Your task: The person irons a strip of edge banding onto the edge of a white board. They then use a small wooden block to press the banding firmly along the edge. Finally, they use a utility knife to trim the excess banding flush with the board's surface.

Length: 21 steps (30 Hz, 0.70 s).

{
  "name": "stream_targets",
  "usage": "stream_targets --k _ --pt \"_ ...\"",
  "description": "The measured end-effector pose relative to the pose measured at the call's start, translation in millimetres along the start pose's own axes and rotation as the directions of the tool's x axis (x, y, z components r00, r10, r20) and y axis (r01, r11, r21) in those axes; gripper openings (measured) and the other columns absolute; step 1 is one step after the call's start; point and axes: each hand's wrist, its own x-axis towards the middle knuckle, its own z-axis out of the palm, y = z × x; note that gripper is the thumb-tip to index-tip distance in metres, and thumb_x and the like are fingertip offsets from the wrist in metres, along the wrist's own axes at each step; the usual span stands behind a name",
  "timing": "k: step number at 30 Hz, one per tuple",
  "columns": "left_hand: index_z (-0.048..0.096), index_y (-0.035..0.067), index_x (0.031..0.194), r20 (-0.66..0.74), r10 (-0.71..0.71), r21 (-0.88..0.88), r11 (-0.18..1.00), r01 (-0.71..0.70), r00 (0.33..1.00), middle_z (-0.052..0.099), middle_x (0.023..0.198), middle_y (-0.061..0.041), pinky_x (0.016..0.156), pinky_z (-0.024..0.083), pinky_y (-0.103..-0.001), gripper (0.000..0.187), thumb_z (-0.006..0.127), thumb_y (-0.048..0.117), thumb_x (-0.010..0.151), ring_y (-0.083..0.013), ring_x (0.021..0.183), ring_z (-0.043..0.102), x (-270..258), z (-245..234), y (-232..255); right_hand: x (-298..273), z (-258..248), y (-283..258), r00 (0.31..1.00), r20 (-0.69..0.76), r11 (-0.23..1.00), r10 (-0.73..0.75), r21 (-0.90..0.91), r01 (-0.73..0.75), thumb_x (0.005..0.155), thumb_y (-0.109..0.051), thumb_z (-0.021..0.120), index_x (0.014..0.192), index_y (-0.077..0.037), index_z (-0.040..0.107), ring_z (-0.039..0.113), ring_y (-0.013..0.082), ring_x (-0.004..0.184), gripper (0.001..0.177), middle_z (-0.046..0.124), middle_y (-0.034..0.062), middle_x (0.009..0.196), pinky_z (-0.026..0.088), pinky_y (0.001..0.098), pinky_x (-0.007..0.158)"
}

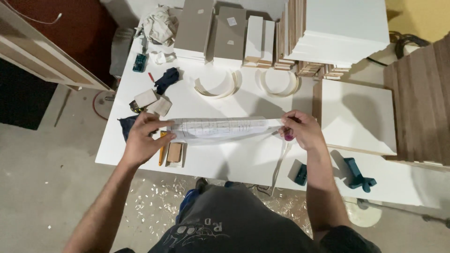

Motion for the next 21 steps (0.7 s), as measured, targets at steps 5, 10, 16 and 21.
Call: stream_targets --k 5,10,16,21 --pt "0.082 0.019 0.105 -0.018 0.419 0.218 0.888 -0.405 0.908 0.068 0.113 -0.006 0.092 0.055 -0.038 0.025 0.089 0.019 0.081 -0.0286 0.101 0.067 16.3 25.4 39.9 -8.1 9.5 -15.6 0.999 -0.036 1.000 -0.005 0.006 0.005 0.092 -0.002 0.072 0.102 0.006 0.068 0.066 0.0223 0.056 0.013 0.050 0.0100 0.072 0.053 0.0306 0.042" --pt "0.082 0.022 0.100 0.201 0.519 0.343 0.757 -0.556 0.831 0.077 0.112 -0.001 0.090 0.056 -0.039 0.017 0.082 0.021 0.082 -0.0246 0.101 0.073 37.2 76.9 56.0 6.0 -1.3 -0.4 0.995 -0.060 0.997 -0.075 -0.025 0.074 0.088 0.002 0.073 0.100 0.005 0.069 0.062 0.0216 0.048 0.013 0.052 0.0111 0.068 0.048 0.0287 0.037" --pt "0.081 0.025 0.101 0.324 0.390 0.374 0.784 -0.495 0.862 0.076 0.104 0.004 0.087 0.057 -0.033 0.013 0.076 0.022 0.090 -0.0193 0.095 0.074 42.5 102.0 54.7 -18.0 21.8 -36.8 0.983 -0.170 0.996 -0.065 -0.063 0.055 0.085 0.003 0.074 0.097 0.005 0.069 0.064 0.0191 0.051 0.013 0.060 0.0157 0.067 0.049 0.0260 0.041" --pt "0.079 0.028 0.098 0.343 0.375 0.382 0.782 -0.493 0.861 0.075 0.101 0.006 0.086 0.058 -0.033 0.010 0.074 0.022 0.093 -0.0174 0.093 0.074 50.2 119.3 57.8 -7.6 9.2 -18.6 0.970 -0.220 0.988 -0.108 -0.136 0.079 0.086 0.001 0.074 0.101 0.003 0.075 0.067 0.0186 0.057 0.015 0.067 0.0179 0.073 0.057 0.0291 0.053"
